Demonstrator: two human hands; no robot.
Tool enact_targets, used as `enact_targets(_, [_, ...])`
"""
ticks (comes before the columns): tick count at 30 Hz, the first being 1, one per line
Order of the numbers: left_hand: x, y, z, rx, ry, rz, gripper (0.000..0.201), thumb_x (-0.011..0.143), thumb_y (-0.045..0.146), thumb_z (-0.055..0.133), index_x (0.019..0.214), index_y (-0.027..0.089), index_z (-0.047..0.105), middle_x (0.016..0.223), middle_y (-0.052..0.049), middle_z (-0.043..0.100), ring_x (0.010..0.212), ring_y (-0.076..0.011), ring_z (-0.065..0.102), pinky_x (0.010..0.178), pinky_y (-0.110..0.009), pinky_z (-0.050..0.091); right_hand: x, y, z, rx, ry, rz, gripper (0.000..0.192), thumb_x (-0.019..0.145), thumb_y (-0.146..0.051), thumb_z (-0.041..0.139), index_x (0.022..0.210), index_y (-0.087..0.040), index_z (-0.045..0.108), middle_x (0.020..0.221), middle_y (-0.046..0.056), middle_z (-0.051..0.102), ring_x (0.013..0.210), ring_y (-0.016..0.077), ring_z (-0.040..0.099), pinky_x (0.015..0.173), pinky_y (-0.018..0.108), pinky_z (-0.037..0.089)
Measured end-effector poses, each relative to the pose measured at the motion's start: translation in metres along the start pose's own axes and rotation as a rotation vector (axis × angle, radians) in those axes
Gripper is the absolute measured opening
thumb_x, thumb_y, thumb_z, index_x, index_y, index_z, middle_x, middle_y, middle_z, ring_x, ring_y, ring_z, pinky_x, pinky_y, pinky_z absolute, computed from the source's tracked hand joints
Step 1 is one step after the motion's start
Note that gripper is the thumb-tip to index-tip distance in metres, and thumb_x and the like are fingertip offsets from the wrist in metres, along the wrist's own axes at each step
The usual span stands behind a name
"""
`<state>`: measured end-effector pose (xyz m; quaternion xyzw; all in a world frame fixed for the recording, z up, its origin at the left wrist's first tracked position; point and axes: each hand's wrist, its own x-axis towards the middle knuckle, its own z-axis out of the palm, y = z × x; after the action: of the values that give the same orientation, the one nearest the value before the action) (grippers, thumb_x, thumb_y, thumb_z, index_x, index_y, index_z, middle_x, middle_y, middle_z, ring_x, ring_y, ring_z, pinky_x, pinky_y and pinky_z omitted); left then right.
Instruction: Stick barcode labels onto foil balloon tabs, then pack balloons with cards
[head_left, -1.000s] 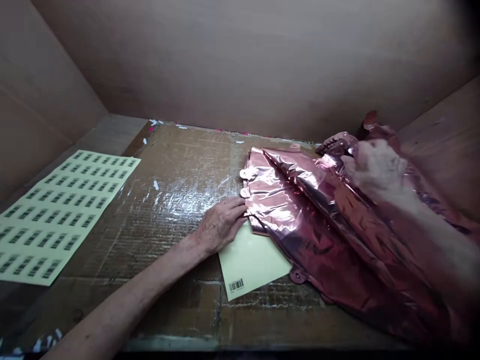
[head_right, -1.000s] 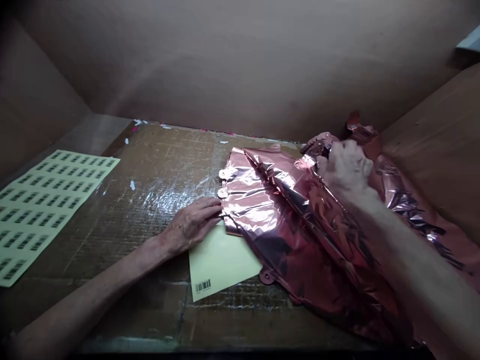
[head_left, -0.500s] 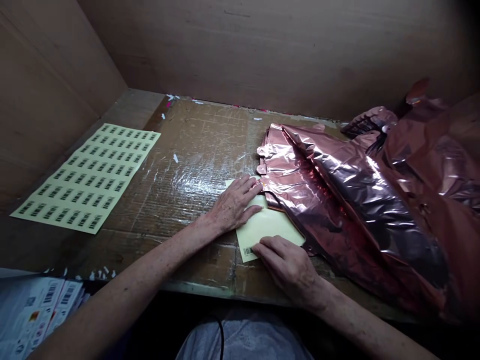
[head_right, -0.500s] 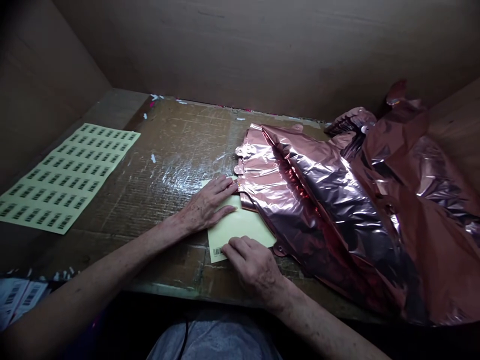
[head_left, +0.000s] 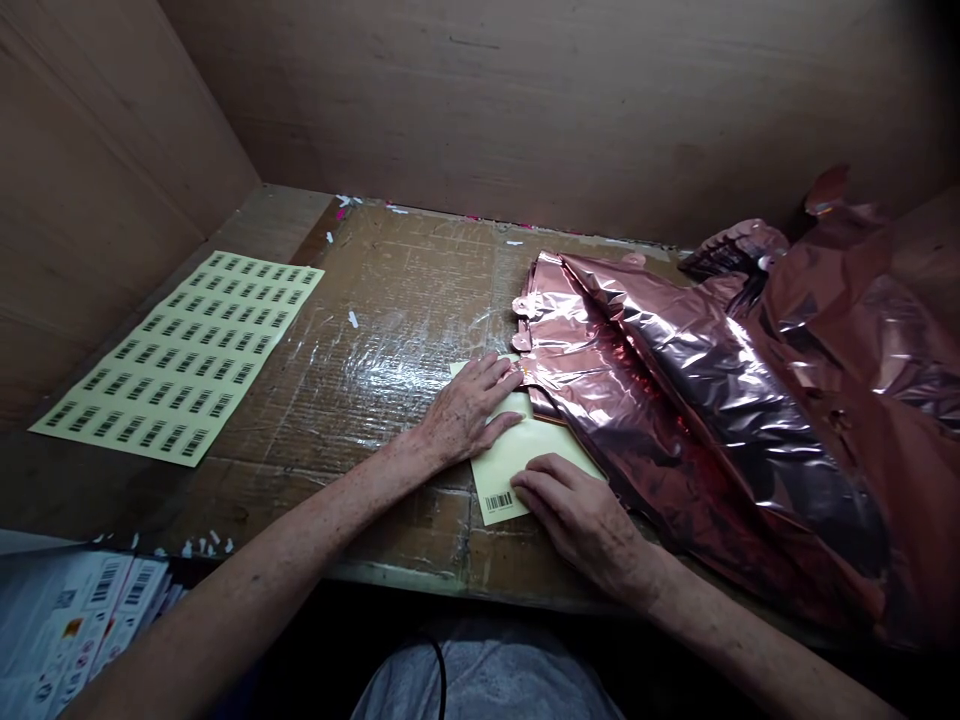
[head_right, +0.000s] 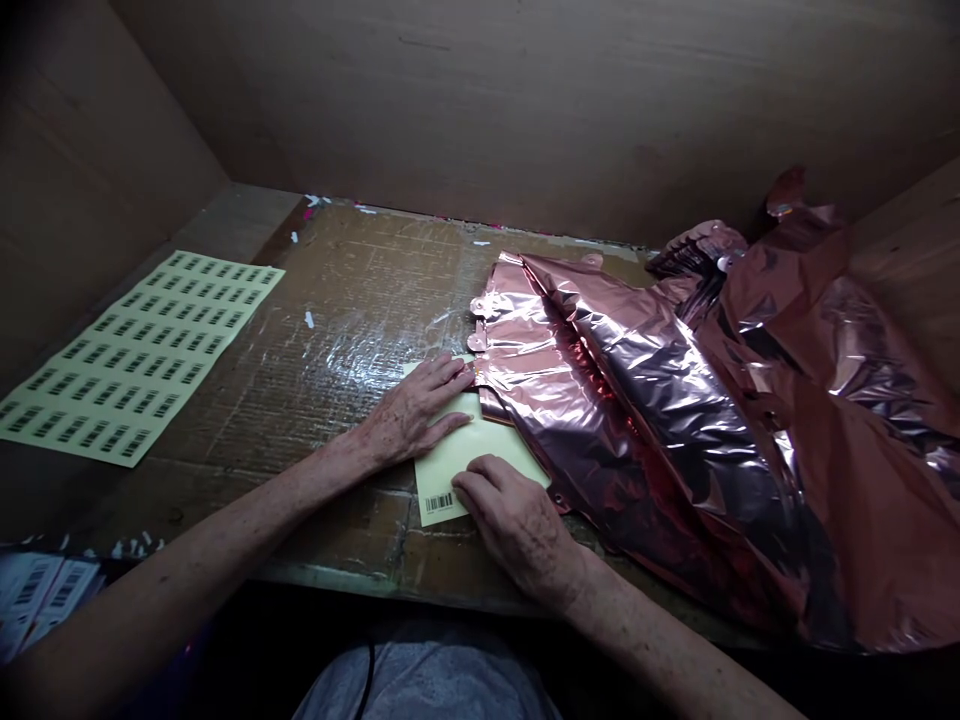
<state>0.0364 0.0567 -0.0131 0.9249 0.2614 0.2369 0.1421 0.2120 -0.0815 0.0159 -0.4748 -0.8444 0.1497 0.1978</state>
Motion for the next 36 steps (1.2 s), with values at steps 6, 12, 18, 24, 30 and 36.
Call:
enact_targets(6, [0.0,0.001,-0.001,0.004,0.001,-0.003,0.045,0.099,0.038,0.05,0.137,0.014,0.047,0.139,-0.014,0.053,0.136,-0.0302,0.043,0.114,-0.051,0.037,0.001,-0.001,0.005,-0.091,-0.001,-0.093,0.022,0.1,-0.013,0.042,0.092,-0.015,0.062,0.088,0.009,0.063,0.078,0.0197,0.06,0.067,0.03,0.05])
enact_targets(12, [0.0,0.001,-0.001,0.005,-0.004,0.001,0.045,0.099,0.037,0.05,0.137,0.012,0.047,0.139,-0.014,0.052,0.135,-0.0298,0.043,0.116,-0.049,0.036,0.012,0.001,-0.002,0.046,-0.065,0.052,0.014,0.101,-0.021,0.047,0.094,-0.017,0.059,0.09,0.007,0.061,0.079,0.0175,0.06,0.069,0.029,0.05])
enact_targets(18, [0.0,0.001,0.001,0.001,0.007,0.008,0.046,0.098,0.037,0.051,0.136,0.01,0.048,0.139,-0.016,0.053,0.134,-0.0312,0.044,0.115,-0.051,0.036,0.015,-0.004,-0.005,0.11,-0.143,0.144,0.014,0.099,-0.022,0.048,0.086,-0.019,0.054,0.084,0.004,0.061,0.073,0.0165,0.056,0.064,0.029,0.045])
enact_targets(24, [-0.002,0.0,-0.001,-0.019,0.023,-0.001,0.048,0.097,0.036,0.055,0.138,0.014,0.045,0.141,-0.015,0.052,0.137,-0.031,0.043,0.115,-0.053,0.037,0.034,0.012,-0.051,0.414,-0.22,0.331,0.022,0.1,-0.033,0.047,0.084,-0.021,0.055,0.074,0.0,0.061,0.066,0.0141,0.055,0.061,0.026,0.044])
enact_targets(30, [0.018,0.007,-0.021,-0.07,-0.006,-0.013,0.025,0.096,0.028,0.058,0.119,0.018,0.059,0.122,-0.01,0.063,0.121,-0.0261,0.056,0.103,-0.046,0.05,0.078,0.079,-0.098,0.426,-0.23,0.407,0.033,0.093,-0.049,0.057,0.081,-0.019,0.06,0.068,0.002,0.062,0.06,0.0133,0.054,0.054,0.026,0.041])
enact_targets(36, [0.031,0.011,-0.007,-0.021,0.043,-0.006,0.014,0.098,0.02,0.054,0.108,0.015,0.062,0.116,-0.011,0.067,0.115,-0.024,0.062,0.098,-0.04,0.055,0.104,0.108,-0.098,0.431,-0.261,0.444,0.036,0.089,-0.05,0.061,0.076,-0.017,0.059,0.062,0.001,0.061,0.055,0.0116,0.053,0.05,0.023,0.038])
